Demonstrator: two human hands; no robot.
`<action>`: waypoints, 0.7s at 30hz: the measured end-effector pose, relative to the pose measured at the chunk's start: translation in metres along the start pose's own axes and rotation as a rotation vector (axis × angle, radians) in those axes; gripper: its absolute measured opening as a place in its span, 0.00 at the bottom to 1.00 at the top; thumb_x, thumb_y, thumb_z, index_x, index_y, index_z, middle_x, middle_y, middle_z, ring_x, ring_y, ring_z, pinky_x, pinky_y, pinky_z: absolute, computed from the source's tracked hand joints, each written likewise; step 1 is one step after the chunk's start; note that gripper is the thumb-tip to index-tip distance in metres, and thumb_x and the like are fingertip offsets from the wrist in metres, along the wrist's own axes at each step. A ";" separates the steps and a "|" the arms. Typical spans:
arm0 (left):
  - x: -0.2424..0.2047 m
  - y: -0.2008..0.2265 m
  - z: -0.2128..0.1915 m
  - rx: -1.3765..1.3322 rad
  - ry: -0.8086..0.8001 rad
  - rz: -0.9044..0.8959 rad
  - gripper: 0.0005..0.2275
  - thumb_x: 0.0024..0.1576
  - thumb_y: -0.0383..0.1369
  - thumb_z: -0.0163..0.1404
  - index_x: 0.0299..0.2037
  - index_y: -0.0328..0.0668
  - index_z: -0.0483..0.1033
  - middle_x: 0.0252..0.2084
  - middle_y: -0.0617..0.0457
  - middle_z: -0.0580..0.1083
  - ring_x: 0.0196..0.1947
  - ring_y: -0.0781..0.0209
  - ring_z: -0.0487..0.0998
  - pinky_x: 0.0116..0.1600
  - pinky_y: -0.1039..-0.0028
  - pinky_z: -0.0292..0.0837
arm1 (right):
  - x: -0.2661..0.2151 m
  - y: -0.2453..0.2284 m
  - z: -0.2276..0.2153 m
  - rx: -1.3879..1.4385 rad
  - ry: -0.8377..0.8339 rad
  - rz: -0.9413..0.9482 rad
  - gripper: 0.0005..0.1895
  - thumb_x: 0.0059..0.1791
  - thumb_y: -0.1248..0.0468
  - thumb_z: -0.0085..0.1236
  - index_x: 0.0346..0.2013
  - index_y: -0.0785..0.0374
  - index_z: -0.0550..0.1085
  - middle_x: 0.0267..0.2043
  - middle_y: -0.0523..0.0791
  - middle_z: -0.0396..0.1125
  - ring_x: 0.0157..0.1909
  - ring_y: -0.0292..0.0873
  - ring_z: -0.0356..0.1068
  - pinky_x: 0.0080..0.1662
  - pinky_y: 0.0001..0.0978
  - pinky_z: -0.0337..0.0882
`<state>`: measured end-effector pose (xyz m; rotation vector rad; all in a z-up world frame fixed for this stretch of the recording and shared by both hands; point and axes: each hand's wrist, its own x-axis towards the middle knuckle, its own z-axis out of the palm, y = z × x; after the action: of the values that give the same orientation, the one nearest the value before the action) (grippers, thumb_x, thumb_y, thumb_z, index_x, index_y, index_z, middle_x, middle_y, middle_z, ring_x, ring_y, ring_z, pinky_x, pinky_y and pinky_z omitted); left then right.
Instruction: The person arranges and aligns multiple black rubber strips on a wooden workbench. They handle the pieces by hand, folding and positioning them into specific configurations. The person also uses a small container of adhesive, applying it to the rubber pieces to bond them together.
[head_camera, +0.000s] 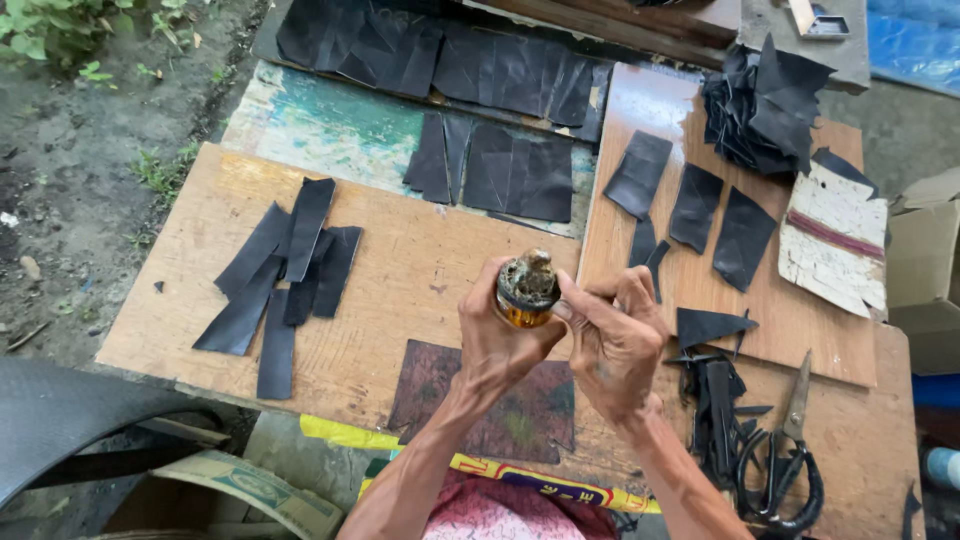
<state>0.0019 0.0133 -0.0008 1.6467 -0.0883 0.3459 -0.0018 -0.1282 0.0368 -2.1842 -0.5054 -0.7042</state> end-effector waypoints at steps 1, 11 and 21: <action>-0.003 -0.003 -0.001 0.006 -0.007 -0.008 0.25 0.40 0.29 0.63 0.49 0.32 0.72 0.39 0.47 0.79 0.37 0.59 0.84 0.42 0.73 0.83 | -0.002 -0.003 -0.004 0.018 0.028 -0.013 0.10 0.46 0.70 0.70 0.42 0.60 0.83 0.31 0.39 0.64 0.40 0.37 0.60 0.41 0.31 0.63; 0.001 0.016 -0.001 -0.329 -0.308 -0.321 0.23 0.39 0.30 0.61 0.47 0.33 0.75 0.37 0.54 0.77 0.35 0.68 0.79 0.39 0.77 0.78 | 0.037 0.031 -0.027 1.057 -0.515 0.337 0.20 0.40 0.65 0.70 0.47 0.56 0.80 0.55 0.41 0.68 0.59 0.38 0.67 0.63 0.33 0.68; -0.003 0.013 -0.006 -0.140 -0.172 -0.199 0.26 0.40 0.32 0.61 0.51 0.34 0.73 0.42 0.51 0.78 0.38 0.65 0.83 0.42 0.78 0.81 | 0.013 0.042 -0.020 0.623 -0.291 0.334 0.10 0.46 0.76 0.66 0.42 0.68 0.81 0.51 0.51 0.76 0.52 0.47 0.76 0.53 0.41 0.80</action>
<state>-0.0052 0.0169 0.0109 1.5291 -0.0754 0.0449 0.0252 -0.1687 0.0326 -1.7143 -0.4185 -0.0263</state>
